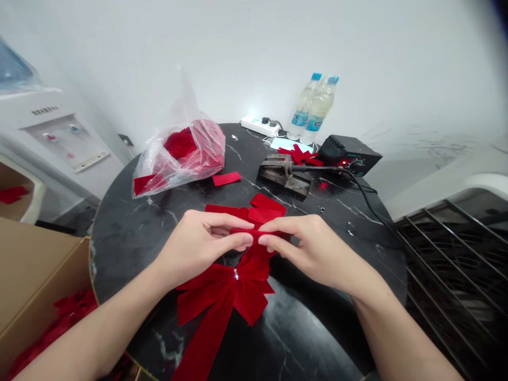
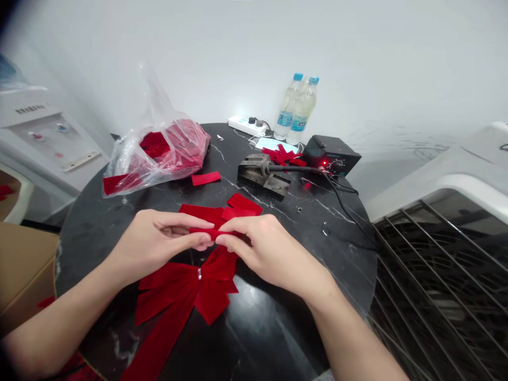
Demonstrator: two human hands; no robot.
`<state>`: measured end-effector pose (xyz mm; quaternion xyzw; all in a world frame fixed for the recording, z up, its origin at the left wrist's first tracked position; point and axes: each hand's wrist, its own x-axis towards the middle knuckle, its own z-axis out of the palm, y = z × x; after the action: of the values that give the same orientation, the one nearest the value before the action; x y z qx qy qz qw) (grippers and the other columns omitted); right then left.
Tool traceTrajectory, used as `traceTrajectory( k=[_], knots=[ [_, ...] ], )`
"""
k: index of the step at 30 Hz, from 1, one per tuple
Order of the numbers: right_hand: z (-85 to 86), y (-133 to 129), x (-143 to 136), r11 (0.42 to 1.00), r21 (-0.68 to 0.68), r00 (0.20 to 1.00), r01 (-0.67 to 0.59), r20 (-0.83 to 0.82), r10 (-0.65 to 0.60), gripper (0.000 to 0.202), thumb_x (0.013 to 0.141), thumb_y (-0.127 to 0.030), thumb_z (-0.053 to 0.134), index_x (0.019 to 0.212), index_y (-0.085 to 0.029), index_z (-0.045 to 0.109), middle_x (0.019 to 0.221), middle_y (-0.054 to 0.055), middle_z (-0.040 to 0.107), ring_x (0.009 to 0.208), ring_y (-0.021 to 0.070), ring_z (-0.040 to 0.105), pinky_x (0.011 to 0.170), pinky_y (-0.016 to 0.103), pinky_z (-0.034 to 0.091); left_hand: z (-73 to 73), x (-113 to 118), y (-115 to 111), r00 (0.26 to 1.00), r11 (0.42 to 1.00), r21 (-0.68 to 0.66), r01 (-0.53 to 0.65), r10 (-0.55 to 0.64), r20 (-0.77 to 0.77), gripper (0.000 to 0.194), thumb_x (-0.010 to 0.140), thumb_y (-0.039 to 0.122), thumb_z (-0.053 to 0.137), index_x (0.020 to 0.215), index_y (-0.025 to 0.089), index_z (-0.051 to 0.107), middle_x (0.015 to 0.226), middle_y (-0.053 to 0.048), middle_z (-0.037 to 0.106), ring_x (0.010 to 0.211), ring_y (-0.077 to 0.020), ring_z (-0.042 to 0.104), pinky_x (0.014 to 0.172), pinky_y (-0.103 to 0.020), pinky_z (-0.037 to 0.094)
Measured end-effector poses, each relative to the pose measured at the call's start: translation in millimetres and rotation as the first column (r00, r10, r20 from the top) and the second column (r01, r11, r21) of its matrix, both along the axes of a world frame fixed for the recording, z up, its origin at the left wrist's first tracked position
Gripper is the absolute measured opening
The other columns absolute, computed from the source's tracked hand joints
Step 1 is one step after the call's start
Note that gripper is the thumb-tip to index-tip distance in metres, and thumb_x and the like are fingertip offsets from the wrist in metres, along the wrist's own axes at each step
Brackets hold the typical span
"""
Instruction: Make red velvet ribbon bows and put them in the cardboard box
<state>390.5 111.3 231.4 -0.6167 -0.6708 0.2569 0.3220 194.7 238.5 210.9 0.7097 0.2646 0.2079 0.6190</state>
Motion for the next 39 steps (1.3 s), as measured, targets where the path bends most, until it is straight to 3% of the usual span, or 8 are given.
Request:
traceTrajectory(
  k=[11,16,20,23,26,30,33,39],
  knots=[
    [-1.5,0.9,3.3,0.999,-0.031,0.999,-0.044,-0.004,0.044,0.021,0.107,-0.03,0.058,0.107,-0.027,0.078,0.082,-0.004,0.074,0.07,0.0128,0.067,0.07,0.025,0.049,-1.5,1.3,-1.0,0.997,0.997,0.004,0.072,-0.072,0.015,0.019,0.084,0.03,0.082,0.1,0.021,0.085,0.085,-0.002,0.083,0.079,-0.0198,0.08,0.076,-0.023,0.067],
    [-2.5,0.8,2.6,0.998,0.022,0.998,-0.05,0.034,0.05,0.014,0.103,-0.03,0.066,0.109,-0.03,0.079,0.092,-0.004,0.077,0.076,0.0142,0.068,0.071,0.025,0.047,2.0,0.1,-1.5,0.995,0.98,0.172,0.095,-0.089,-0.041,0.017,0.09,0.033,0.075,0.099,0.021,0.084,0.082,0.0,0.081,0.073,-0.0149,0.077,0.071,-0.02,0.063],
    [-6.2,1.1,-1.0,0.998,0.039,0.991,-0.045,0.124,0.04,0.018,0.106,-0.029,0.059,0.104,-0.024,0.077,0.091,-0.002,0.076,0.075,0.0149,0.067,0.072,0.027,0.045,-2.9,-0.7,-3.1,0.984,0.746,0.644,0.169,-0.094,-0.148,0.022,0.101,0.023,0.058,0.108,0.02,0.078,0.089,-0.002,0.073,0.078,-0.0139,0.069,0.075,-0.026,0.053],
    [-2.1,-1.7,-7.4,0.998,0.068,0.973,-0.014,0.229,-0.002,0.021,0.108,-0.025,0.054,0.103,-0.02,0.073,0.091,0.001,0.074,0.077,0.0159,0.065,0.073,0.028,0.043,-0.9,-0.5,-5.0,0.971,0.56,0.8,0.216,-0.04,-0.235,0.028,0.104,0.02,0.045,0.107,0.015,0.073,0.091,-0.006,0.064,0.079,-0.0171,0.062,0.071,-0.031,0.047],
    [9.5,-8.9,-12.7,0.996,0.078,0.977,-0.044,0.211,0.026,0.022,0.108,-0.027,0.053,0.099,-0.02,0.072,0.085,0.0,0.071,0.072,0.0151,0.061,0.07,0.028,0.042,16.0,-5.5,-7.2,0.963,0.618,0.742,0.258,-0.102,-0.25,0.024,0.103,0.019,0.046,0.098,0.017,0.069,0.09,-0.003,0.064,0.078,-0.0145,0.061,0.072,-0.027,0.045],
    [23.2,-20.3,-16.0,0.968,-0.061,0.958,-0.245,-0.172,0.231,0.023,0.105,-0.036,0.06,0.097,-0.019,0.074,0.072,-0.003,0.065,0.06,0.0115,0.055,0.059,0.022,0.042,47.9,-23.1,-13.4,0.888,0.709,0.534,0.46,-0.382,-0.258,0.017,0.1,0.021,0.057,0.087,0.022,0.068,0.083,0.006,0.068,0.072,-0.0073,0.061,0.069,-0.016,0.044],
    [26.9,-26.3,-20.7,0.94,-0.123,0.904,-0.318,-0.337,0.262,0.026,0.103,-0.04,0.064,0.095,-0.017,0.074,0.067,-0.004,0.061,0.058,0.0107,0.052,0.055,0.021,0.041,61.9,-34.5,-19.8,0.855,0.721,0.459,0.519,-0.433,-0.286,0.014,0.098,0.024,0.062,0.087,0.023,0.07,0.082,0.006,0.07,0.07,-0.0068,0.061,0.068,-0.014,0.044],
    [31.6,-51.7,-35.0,0.981,-0.156,0.993,-0.115,-0.041,0.11,0.027,0.107,-0.038,0.055,0.088,-0.023,0.067,0.069,-0.005,0.065,0.057,0.011,0.054,0.057,0.024,0.04,50.9,-42.3,-18.5,0.829,0.78,0.344,0.523,-0.371,-0.418,0.024,0.099,0.043,0.06,0.095,0.026,0.076,0.079,0.004,0.072,0.07,-0.0118,0.064,0.064,-0.019,0.045]
  ],
)
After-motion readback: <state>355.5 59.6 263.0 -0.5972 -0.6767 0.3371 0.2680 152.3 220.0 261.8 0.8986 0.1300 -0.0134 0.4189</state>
